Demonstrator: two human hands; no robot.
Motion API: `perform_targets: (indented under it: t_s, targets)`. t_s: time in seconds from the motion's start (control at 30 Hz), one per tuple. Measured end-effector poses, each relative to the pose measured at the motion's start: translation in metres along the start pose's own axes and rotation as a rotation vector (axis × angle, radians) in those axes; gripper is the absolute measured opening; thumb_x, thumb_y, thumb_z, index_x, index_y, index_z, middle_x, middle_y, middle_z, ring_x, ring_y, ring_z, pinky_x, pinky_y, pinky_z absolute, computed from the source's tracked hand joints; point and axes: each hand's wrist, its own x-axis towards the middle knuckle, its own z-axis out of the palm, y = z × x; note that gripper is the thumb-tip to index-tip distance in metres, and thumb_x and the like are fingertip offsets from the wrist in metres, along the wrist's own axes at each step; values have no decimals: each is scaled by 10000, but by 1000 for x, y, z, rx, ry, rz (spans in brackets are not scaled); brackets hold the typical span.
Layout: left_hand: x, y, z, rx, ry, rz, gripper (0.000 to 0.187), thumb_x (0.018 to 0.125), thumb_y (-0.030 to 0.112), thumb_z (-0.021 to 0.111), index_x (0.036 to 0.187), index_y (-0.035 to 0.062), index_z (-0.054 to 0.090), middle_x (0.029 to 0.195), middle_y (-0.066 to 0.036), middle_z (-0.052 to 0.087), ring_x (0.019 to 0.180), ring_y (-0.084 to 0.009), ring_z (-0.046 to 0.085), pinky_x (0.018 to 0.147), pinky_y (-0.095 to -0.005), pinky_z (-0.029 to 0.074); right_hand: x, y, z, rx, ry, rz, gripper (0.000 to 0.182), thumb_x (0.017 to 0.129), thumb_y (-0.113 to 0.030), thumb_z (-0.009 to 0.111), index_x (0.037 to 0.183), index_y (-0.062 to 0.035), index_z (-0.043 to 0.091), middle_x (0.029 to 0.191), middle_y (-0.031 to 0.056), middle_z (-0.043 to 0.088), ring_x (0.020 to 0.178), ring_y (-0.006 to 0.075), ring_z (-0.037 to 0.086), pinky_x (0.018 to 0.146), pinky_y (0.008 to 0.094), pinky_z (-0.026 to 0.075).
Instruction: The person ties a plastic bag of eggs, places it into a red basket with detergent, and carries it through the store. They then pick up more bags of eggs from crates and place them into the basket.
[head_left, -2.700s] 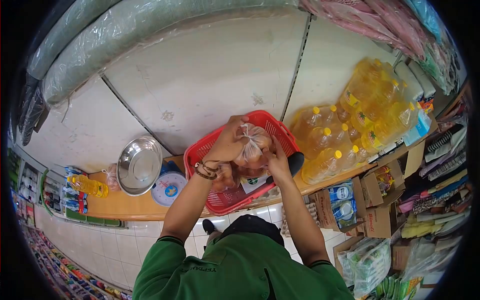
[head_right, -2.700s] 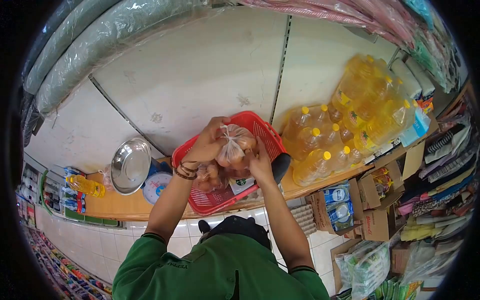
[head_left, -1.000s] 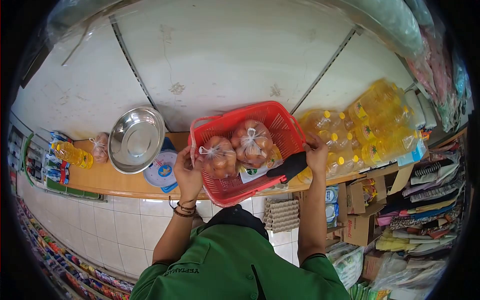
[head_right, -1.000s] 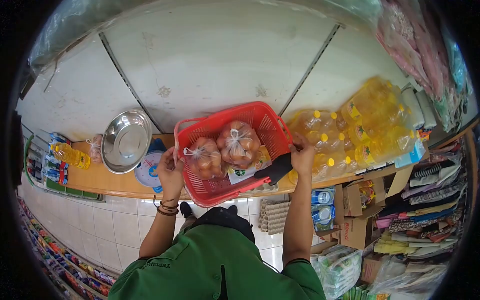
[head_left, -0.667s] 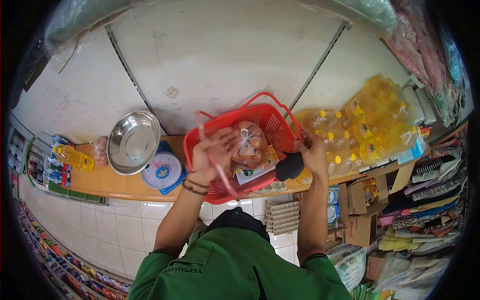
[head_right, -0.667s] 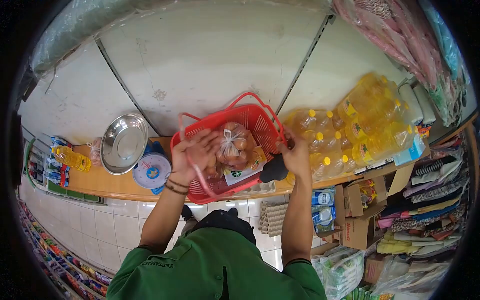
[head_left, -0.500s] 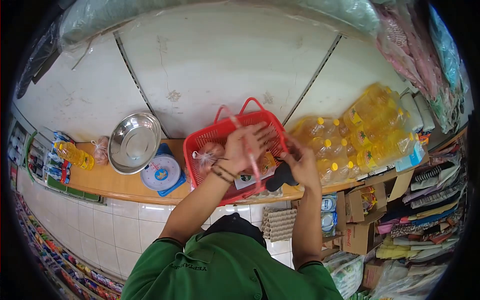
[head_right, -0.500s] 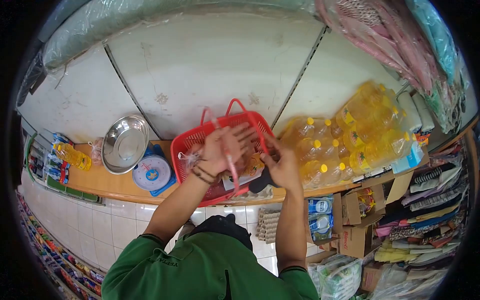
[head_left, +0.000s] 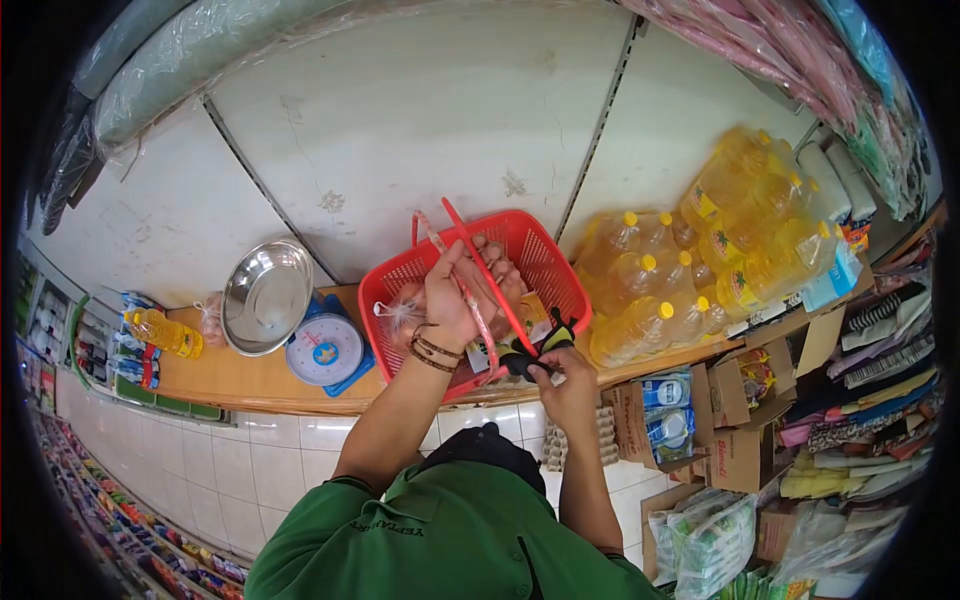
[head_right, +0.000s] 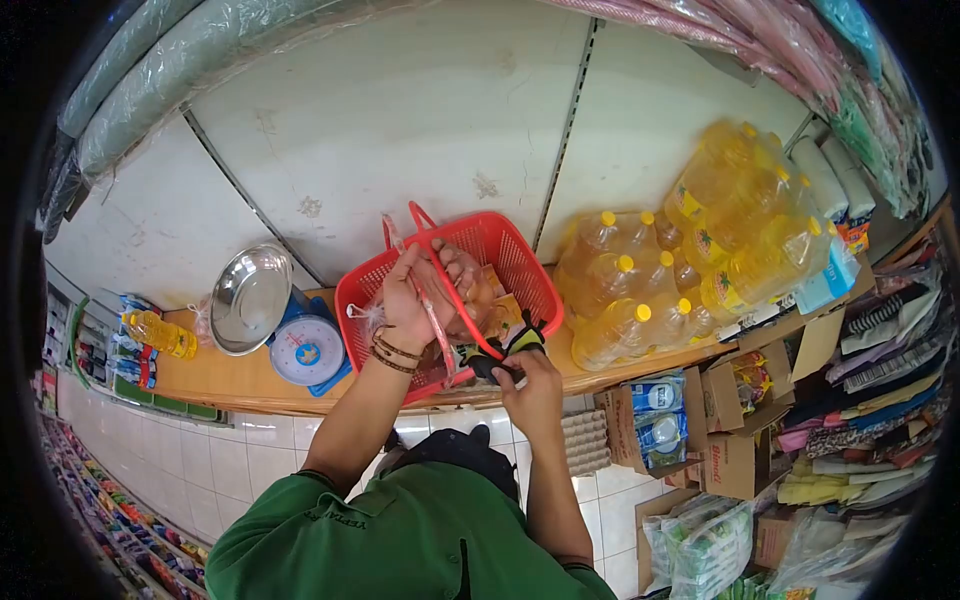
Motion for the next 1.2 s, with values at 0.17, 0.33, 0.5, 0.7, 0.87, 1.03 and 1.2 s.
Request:
perform_targets:
  t_s: [0.17, 0.33, 0.5, 0.7, 0.87, 1.03, 1.2]
  targets:
    - [-10, -6, 11, -165, 9, 104, 310, 1052, 344, 503, 937, 65, 575, 841, -51, 539, 805, -200, 576, 725, -354, 556, -21, -21, 14, 233, 35, -86, 185, 791, -28, 815, 908, 37, 688, 855, 157, 679, 737, 261, 700, 678, 349, 559]
    - [-26, 12, 19, -292, -122, 48, 435, 1088, 419, 462, 870, 60, 576, 660, -11, 422, 503, -104, 389, 447, -244, 373, -33, -41, 30, 267, -57, 12, 249, 829, -35, 778, 1067, 17, 729, 1115, 197, 710, 848, 290, 734, 764, 359, 585]
    - [-57, 25, 24, -308, -82, 124, 415, 1095, 424, 445, 876, 75, 494, 646, 2, 401, 494, -107, 377, 448, -257, 346, -42, -51, 31, 68, -54, -233, 258, 812, -4, 765, 1068, 0, 736, 1078, 151, 713, 940, 326, 704, 830, 387, 573]
    - [-96, 18, 41, -295, -73, 232, 452, 1091, 494, 393, 871, 112, 495, 626, 23, 371, 481, -84, 325, 426, -226, 320, -61, -68, 13, 248, -109, -119, 168, 811, 23, 780, 972, 10, 737, 904, 124, 699, 782, 205, 690, 682, 308, 548]
    - [-164, 24, 57, -195, 53, 289, 452, 1069, 568, 387, 859, 173, 453, 565, 41, 334, 395, -65, 289, 349, -221, 273, -112, -13, 31, 558, 326, 109, 105, 991, -108, 608, 919, -32, 618, 904, 57, 665, 778, 123, 612, 724, 277, 495]
    - [-251, 46, 75, -88, 176, 363, 561, 1037, 684, 278, 840, 178, 415, 537, 34, 313, 375, -77, 274, 352, -219, 275, -151, 13, 63, 766, 249, 630, 85, 1001, -143, 605, 956, -81, 642, 942, 38, 688, 819, 142, 653, 738, 311, 533]
    - [-335, 69, 57, 28, 229, 410, 563, 1047, 678, 248, 834, 183, 413, 537, 7, 339, 377, -108, 295, 354, -258, 277, -180, 3, 116, 627, 75, 604, 115, 992, -131, 609, 966, -35, 666, 929, 34, 699, 814, 129, 655, 708, 284, 541]
